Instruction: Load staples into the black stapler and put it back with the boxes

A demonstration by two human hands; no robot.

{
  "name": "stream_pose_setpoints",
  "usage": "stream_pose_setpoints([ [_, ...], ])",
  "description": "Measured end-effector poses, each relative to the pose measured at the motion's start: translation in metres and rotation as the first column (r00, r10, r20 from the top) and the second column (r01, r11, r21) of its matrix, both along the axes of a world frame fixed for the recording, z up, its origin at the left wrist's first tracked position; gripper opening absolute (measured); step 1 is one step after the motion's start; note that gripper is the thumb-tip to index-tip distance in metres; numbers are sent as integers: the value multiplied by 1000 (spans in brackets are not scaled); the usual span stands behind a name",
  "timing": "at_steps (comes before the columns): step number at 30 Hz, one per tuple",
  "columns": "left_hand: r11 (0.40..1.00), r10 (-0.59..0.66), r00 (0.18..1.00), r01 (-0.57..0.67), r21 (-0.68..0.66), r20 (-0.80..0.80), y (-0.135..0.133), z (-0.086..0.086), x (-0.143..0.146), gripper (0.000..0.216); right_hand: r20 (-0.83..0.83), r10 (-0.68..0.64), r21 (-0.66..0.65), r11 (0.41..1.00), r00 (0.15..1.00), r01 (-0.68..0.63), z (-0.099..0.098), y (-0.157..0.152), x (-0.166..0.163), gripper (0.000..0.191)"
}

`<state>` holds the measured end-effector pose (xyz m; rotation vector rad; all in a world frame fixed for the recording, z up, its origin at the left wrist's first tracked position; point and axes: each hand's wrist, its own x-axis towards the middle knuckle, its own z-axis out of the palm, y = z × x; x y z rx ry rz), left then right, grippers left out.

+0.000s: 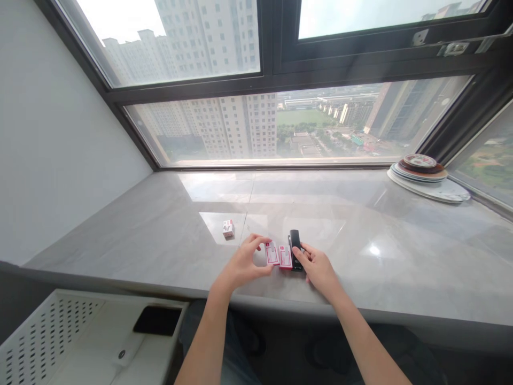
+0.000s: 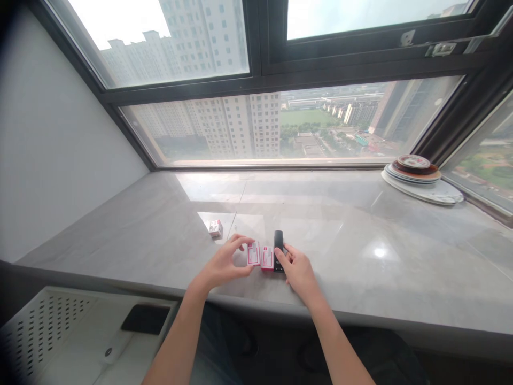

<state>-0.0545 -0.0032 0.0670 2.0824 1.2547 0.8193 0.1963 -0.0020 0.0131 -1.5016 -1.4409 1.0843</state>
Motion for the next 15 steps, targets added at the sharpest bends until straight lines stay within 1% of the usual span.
stream_pose_setpoints([
  [2, 998, -61, 998, 60, 20, 23, 6, -3, 22, 59, 6, 6, 7, 1000, 1000, -6, 0, 1, 0, 68],
  [5, 995, -101, 995, 102, -7, 11, 14, -13, 37, 67, 10, 17, 20, 1000, 1000, -18, -1, 1, 1, 66],
  [9, 994, -101, 995, 102, -46, 26, 18, -21, 37, 72, 14, 32, 30, 999, 999, -32, -1, 0, 2, 65],
  [15, 990, -93, 994, 98, -98, 55, 18, -21, 40, 70, 14, 43, 5, 999, 999, -43, 6, -2, 0, 66],
])
